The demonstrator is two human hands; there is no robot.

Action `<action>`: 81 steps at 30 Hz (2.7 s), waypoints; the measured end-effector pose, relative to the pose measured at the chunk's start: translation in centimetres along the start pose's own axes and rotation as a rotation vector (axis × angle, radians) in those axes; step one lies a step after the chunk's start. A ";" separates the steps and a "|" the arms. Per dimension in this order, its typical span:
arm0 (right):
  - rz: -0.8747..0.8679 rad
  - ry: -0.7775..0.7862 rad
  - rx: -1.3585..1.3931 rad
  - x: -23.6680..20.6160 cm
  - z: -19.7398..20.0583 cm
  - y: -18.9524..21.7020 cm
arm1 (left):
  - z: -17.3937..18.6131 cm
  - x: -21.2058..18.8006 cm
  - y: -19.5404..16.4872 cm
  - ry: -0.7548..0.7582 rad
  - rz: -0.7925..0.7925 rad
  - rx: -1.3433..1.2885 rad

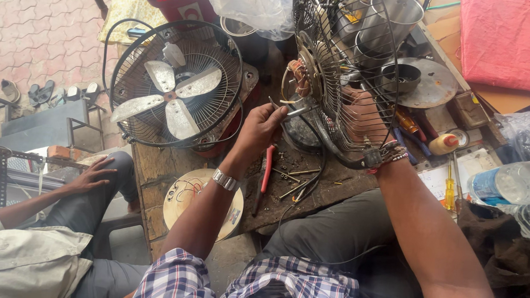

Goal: The person repairs a disassembled electric fan on a low wooden table. They attach fan blades to the motor hub, secure the front wire cage using a wrench, and adjust internal components with pliers and a screwdriver.

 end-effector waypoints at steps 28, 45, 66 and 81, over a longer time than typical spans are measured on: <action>0.256 0.041 -0.310 1.8 2.1 -1.8 | 0.0 -2.4 -0.1 -0.154 -0.093 -0.268; -0.126 -0.032 0.161 0.8 0.2 -1.7 | 1.1 -2.4 -0.8 -0.105 -0.314 0.411; 0.727 -0.007 -0.587 1.1 2.2 -0.7 | -0.7 -2.2 -1.0 -0.245 -0.124 -0.070; 0.201 0.036 -0.379 1.4 1.0 -1.1 | 0.8 -2.9 -2.9 -0.087 -0.299 0.301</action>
Point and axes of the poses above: each hand's wrist, its own x-axis towards the middle knuckle, its own z-axis out of the back of the hand, y = z × x, the point moved 7 cm from there along x, towards the middle knuckle, and after that the axes turned 13 degrees about -y, right-handed, at the moved point
